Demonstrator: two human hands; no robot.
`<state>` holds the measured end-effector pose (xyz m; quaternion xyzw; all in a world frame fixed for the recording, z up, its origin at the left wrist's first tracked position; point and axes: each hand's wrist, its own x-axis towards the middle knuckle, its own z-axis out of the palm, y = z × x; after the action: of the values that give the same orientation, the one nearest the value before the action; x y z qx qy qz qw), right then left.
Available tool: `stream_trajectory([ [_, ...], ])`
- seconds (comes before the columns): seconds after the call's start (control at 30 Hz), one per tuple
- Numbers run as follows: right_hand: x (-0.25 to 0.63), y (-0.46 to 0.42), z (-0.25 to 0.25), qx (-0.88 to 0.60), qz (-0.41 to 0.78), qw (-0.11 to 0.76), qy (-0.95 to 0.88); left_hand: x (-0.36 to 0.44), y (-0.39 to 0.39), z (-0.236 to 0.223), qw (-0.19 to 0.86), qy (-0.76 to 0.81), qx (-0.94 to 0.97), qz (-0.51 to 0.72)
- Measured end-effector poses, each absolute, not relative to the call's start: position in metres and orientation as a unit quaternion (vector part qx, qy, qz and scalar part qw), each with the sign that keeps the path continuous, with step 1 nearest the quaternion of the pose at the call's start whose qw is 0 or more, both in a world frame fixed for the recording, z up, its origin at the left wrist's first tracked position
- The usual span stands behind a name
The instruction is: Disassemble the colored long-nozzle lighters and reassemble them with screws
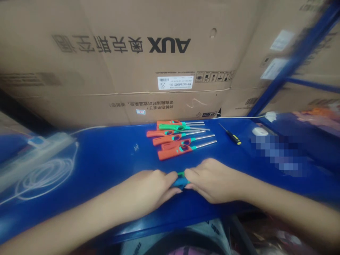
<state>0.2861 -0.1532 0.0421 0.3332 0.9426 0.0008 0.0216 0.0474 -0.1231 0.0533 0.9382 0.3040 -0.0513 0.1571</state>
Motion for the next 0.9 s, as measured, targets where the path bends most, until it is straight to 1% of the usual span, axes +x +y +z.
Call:
stream_trajectory([
  [0.2, 0.278, -0.176, 0.037, 0.309, -0.023, 0.013, 0.951, 0.039, -0.15, 0.05, 0.232, 0.317, 0.918, -0.057],
  [0.4, 0.282, -0.188, 0.032, 0.309, -0.027, 0.015, 0.951, 0.041, -0.162, 0.045, 0.215, 0.341, 0.908, -0.114],
  [0.6, 0.285, -0.186, 0.049, 0.367, -0.047, -0.038, 0.928, 0.048, -0.148, 0.044, 0.2, 0.291, 0.935, -0.025],
  [0.7, 0.281, -0.186, 0.056, 0.376, -0.002, -0.051, 0.925, 0.055, -0.144, 0.049, 0.215, 0.264, 0.94, 0.006],
  [0.8, 0.276, -0.189, 0.059, 0.362, 0.055, -0.044, 0.93, 0.057, -0.145, 0.057, 0.262, 0.262, 0.929, 0.017],
  [0.9, 0.273, -0.193, 0.065, 0.35, 0.08, -0.032, 0.933, 0.055, -0.146, 0.065, 0.301, 0.266, 0.916, 0.022],
])
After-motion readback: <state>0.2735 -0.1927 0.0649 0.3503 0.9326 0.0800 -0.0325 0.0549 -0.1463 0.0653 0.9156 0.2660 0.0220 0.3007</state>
